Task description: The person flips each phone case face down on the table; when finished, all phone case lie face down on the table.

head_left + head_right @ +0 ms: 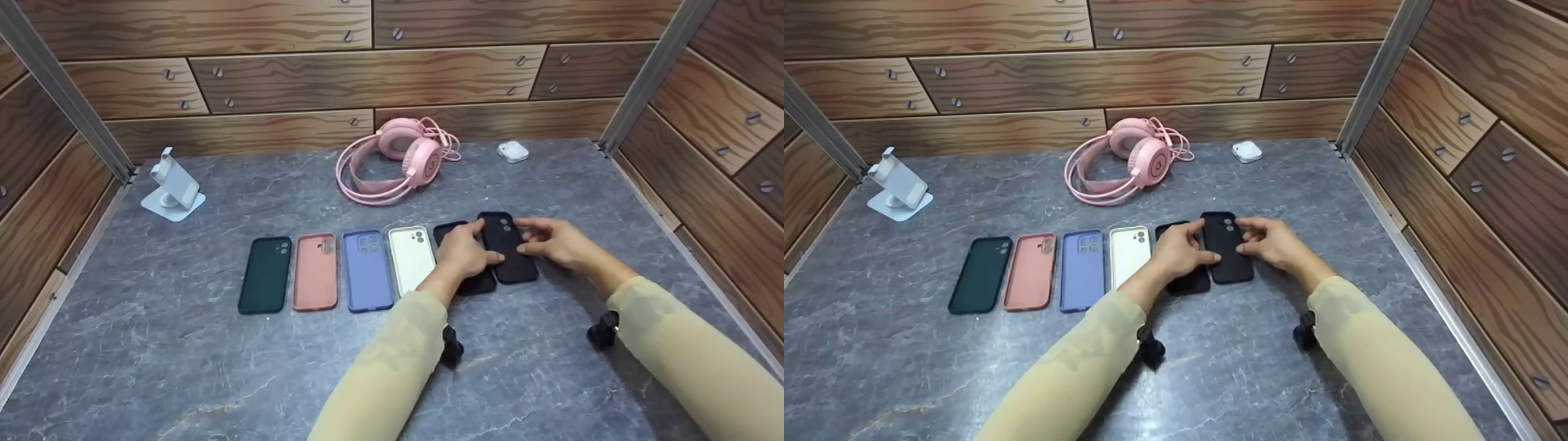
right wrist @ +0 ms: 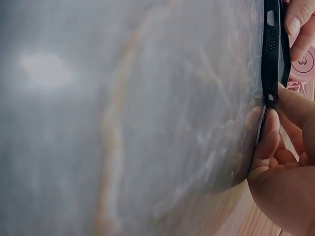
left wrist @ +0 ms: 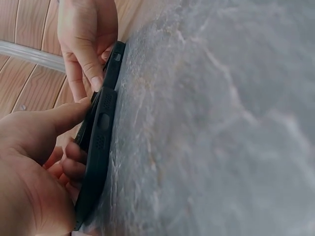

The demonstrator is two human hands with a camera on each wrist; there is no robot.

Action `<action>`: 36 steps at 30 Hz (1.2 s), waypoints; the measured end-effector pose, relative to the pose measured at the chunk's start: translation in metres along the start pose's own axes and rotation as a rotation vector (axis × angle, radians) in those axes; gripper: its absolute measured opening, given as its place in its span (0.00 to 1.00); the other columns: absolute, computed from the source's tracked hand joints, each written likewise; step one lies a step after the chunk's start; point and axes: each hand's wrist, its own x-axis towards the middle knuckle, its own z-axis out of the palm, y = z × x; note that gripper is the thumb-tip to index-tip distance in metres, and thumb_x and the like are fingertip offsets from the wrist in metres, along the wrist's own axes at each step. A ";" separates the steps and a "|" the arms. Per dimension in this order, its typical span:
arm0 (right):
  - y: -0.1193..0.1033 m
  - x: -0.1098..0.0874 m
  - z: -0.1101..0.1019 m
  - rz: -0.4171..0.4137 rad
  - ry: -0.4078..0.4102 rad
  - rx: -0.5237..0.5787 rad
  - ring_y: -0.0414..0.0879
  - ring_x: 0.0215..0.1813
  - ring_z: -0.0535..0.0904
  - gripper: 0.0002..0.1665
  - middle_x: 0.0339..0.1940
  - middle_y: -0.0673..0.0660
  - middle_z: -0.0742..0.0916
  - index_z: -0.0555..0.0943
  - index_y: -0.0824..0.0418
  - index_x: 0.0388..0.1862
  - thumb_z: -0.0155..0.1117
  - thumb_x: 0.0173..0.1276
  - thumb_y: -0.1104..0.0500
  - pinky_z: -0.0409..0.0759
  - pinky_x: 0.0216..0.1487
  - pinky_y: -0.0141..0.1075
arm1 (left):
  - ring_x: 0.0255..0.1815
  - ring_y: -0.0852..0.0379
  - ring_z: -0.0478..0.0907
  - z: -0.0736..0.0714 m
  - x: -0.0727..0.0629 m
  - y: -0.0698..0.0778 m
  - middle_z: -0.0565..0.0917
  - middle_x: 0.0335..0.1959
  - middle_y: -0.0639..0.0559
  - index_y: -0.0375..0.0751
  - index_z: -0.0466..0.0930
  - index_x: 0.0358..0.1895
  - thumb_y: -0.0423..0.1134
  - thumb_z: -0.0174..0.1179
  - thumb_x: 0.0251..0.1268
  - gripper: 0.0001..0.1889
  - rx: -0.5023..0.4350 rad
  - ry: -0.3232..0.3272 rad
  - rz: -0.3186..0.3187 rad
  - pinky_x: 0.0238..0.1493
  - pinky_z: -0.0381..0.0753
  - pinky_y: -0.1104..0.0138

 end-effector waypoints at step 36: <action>-0.005 -0.001 0.003 -0.050 0.019 -0.016 0.48 0.44 0.80 0.37 0.48 0.69 0.86 0.72 0.76 0.74 0.74 0.70 0.67 0.79 0.39 0.28 | 0.53 0.61 0.84 -0.011 -0.001 0.001 0.88 0.58 0.49 0.45 0.64 0.83 0.35 0.83 0.54 0.52 -0.242 -0.133 0.206 0.61 0.74 0.73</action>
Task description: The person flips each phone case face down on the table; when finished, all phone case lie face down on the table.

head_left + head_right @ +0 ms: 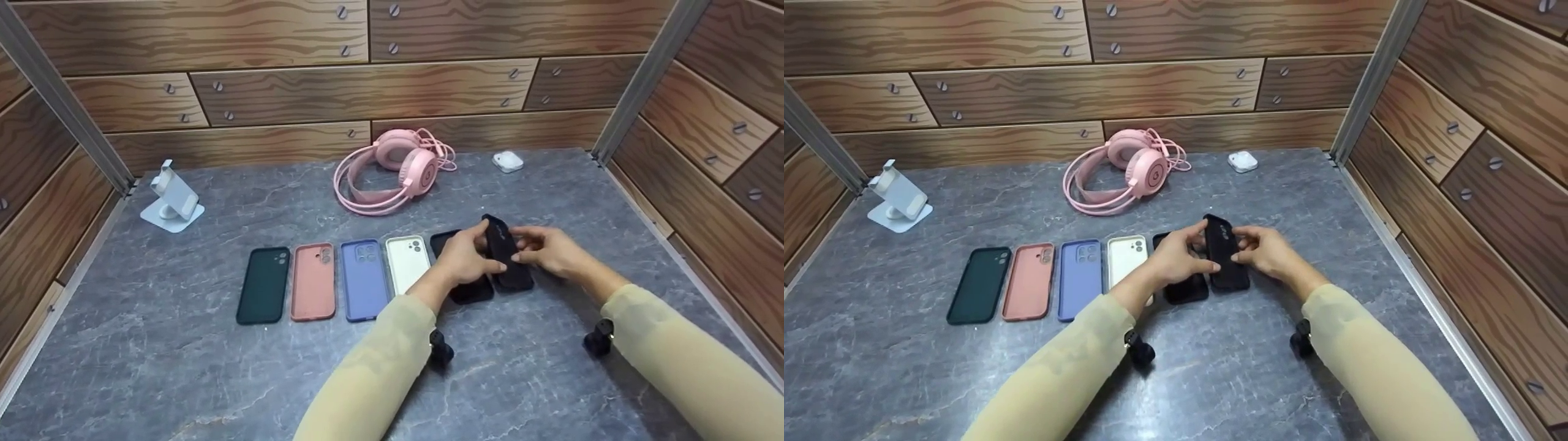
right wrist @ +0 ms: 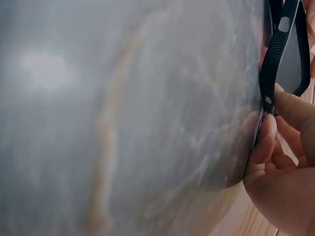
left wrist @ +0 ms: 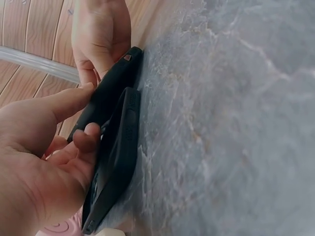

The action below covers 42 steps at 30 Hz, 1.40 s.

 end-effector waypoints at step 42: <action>-0.027 -0.008 -0.021 0.160 -0.206 0.560 0.55 0.58 0.87 0.46 0.71 0.74 0.77 0.52 0.61 0.88 0.64 0.81 0.60 0.86 0.57 0.48 | 0.45 0.53 0.88 0.012 -0.001 -0.003 0.77 0.65 0.47 0.47 0.61 0.84 0.24 0.78 0.57 0.52 -0.612 -0.148 -0.009 0.52 0.85 0.64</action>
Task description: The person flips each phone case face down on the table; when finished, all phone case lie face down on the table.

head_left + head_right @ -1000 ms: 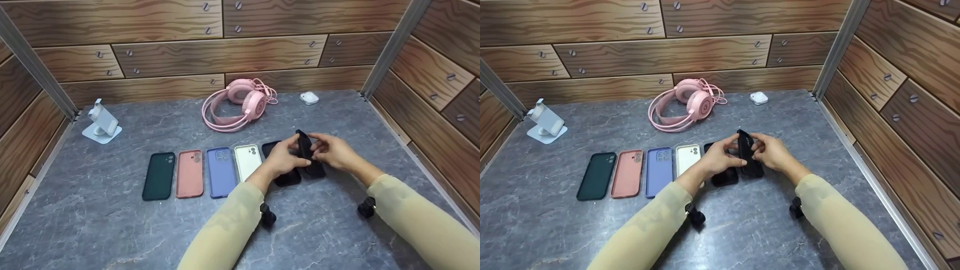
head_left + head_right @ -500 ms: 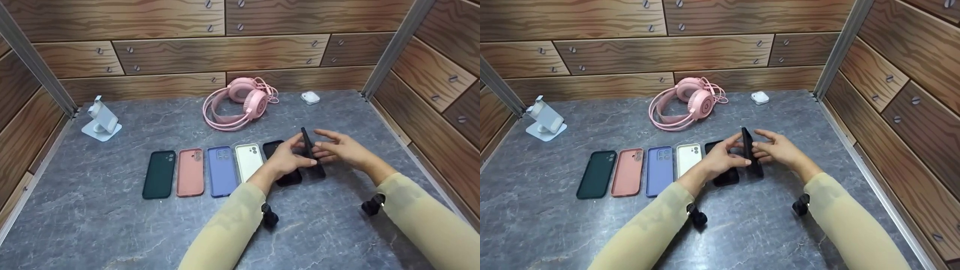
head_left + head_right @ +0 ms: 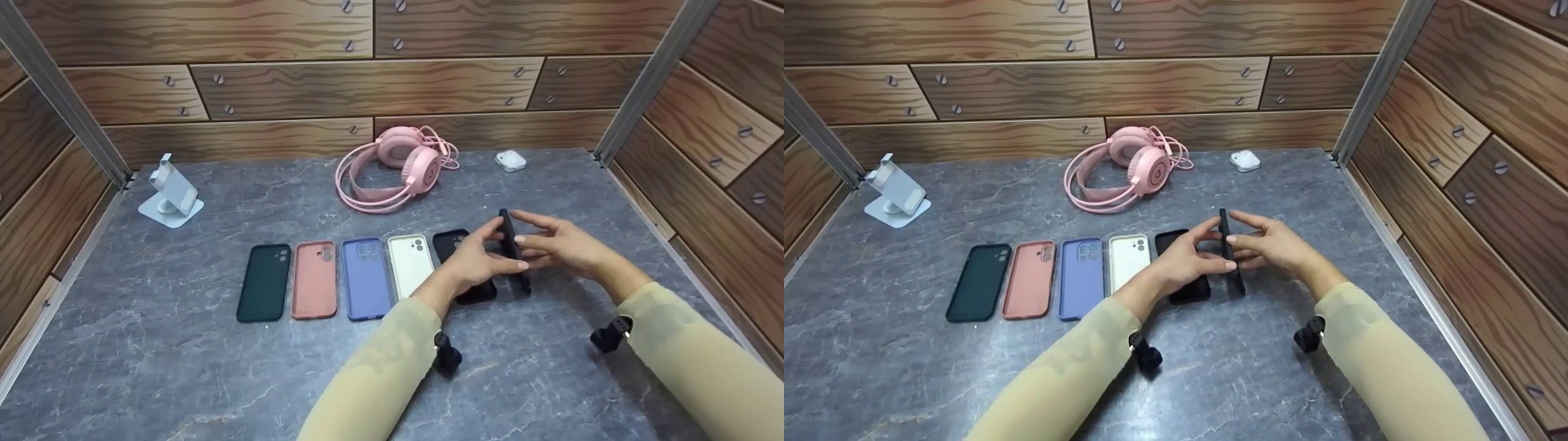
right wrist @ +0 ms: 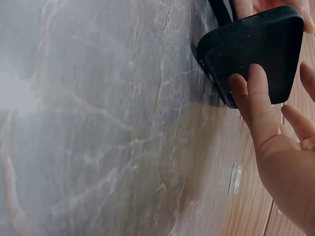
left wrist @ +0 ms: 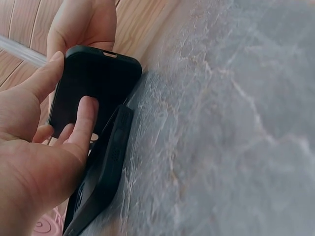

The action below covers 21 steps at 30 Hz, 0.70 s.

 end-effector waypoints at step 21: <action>-0.003 0.001 0.003 0.023 0.022 0.046 0.55 0.58 0.87 0.47 0.73 0.72 0.76 0.52 0.61 0.88 0.65 0.79 0.64 0.86 0.56 0.45 | 0.42 0.59 0.86 0.003 0.002 -0.003 0.76 0.69 0.46 0.52 0.62 0.84 0.32 0.81 0.58 0.51 0.129 0.011 0.044 0.44 0.86 0.67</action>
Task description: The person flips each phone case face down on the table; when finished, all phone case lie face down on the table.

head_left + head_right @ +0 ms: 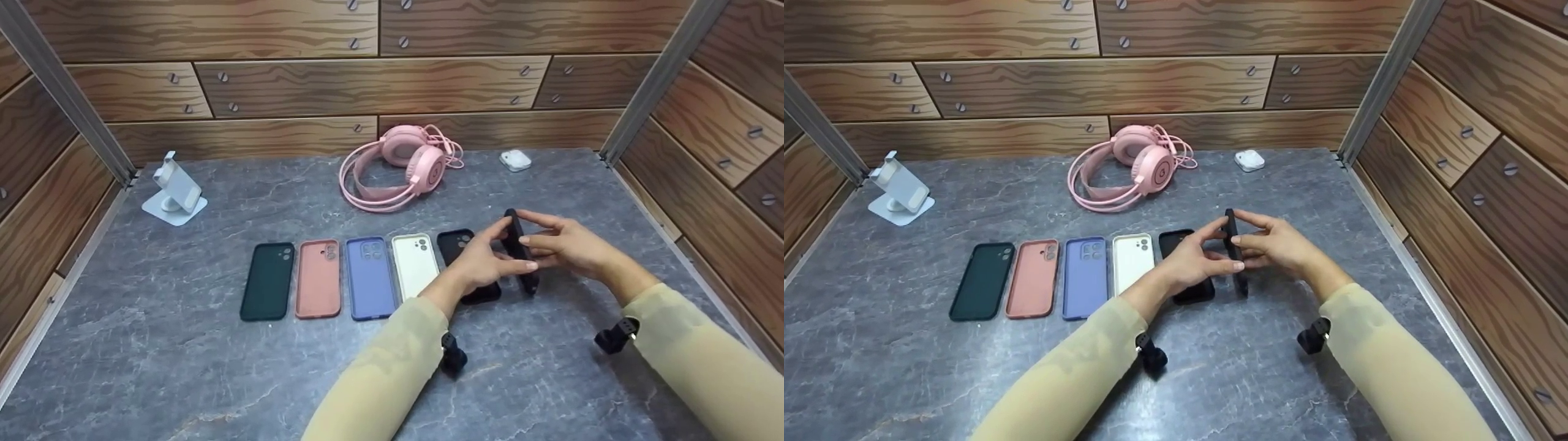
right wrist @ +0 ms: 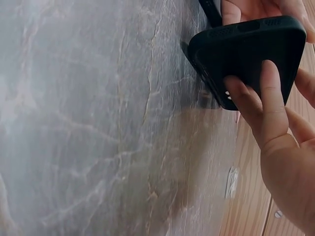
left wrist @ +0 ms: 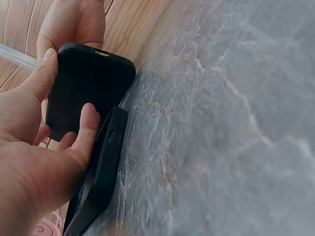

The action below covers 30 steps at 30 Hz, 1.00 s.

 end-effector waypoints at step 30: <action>-0.008 -0.005 0.001 -0.031 0.007 0.048 0.51 0.45 0.91 0.46 0.51 0.62 0.90 0.50 0.67 0.87 0.57 0.76 0.74 0.88 0.47 0.51 | 0.34 0.63 0.78 0.006 0.002 0.003 0.81 0.53 0.46 0.50 0.74 0.78 0.33 0.75 0.65 0.37 0.264 0.144 0.028 0.44 0.79 0.72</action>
